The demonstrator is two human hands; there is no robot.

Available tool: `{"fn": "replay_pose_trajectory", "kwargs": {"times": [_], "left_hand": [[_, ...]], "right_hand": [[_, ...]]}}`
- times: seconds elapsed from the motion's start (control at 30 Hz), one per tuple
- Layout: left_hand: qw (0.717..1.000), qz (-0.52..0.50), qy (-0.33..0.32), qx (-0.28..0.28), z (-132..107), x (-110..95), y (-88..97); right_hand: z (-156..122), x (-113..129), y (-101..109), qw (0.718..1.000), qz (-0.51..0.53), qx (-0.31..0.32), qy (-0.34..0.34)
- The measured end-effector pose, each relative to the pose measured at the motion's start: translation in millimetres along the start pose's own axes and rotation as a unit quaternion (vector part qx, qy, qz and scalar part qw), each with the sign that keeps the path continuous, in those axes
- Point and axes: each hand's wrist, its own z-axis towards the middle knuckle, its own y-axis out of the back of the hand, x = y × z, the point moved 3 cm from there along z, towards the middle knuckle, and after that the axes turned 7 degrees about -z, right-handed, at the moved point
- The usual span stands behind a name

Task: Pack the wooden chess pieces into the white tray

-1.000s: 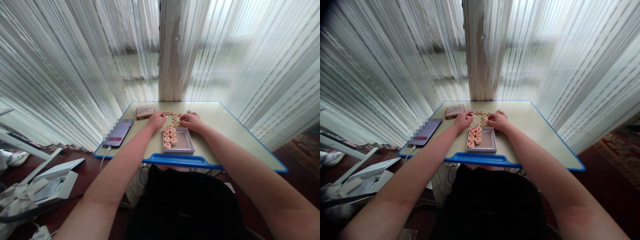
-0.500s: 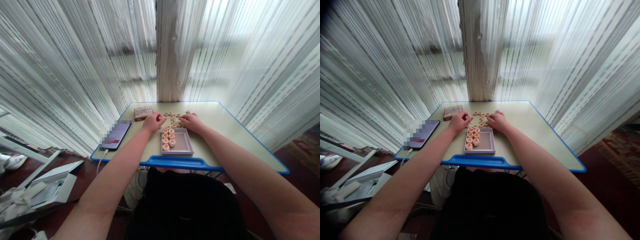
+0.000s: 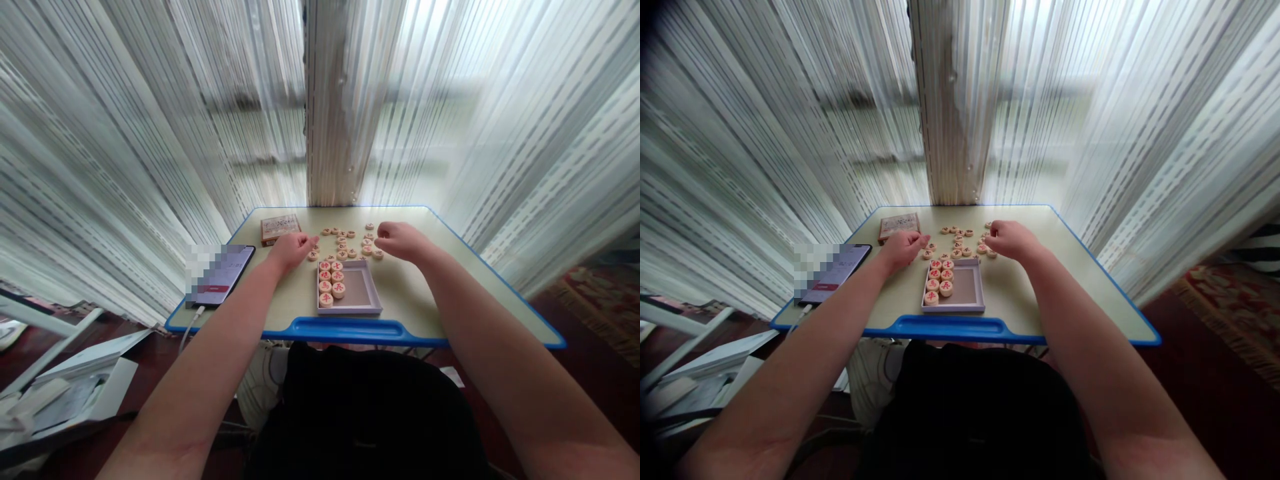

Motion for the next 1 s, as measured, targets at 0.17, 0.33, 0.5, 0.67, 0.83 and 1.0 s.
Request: {"fn": "replay_pose_trajectory", "kwargs": {"times": [0.17,0.33,0.5,0.67,0.83,1.0], "left_hand": [[0.996,-0.074,0.044,0.035,0,6,-7.6],[0.948,-0.256,0.156,0.107,-3,9,-10.0],[0.929,-0.31,0.16,0.124,-3,8,-6.9],[0.921,-0.317,0.176,0.145,-4,9,-8.6],[0.922,-0.313,0.17,0.148,-4,9,-8.6],[0.936,-0.272,0.159,0.156,-3,7,-9.8]], "right_hand": [[-4,8,-4,0.999,0.006,0.013,0.035],[-4,16,-18,0.994,0.026,0.023,0.102],[-1,18,-21,0.987,0.037,-0.01,0.158],[-1,19,-18,0.985,0.043,0.004,0.167],[-6,19,-5,0.987,0.115,0.012,0.114],[-16,32,1,0.973,0.152,0.089,0.153]]}}
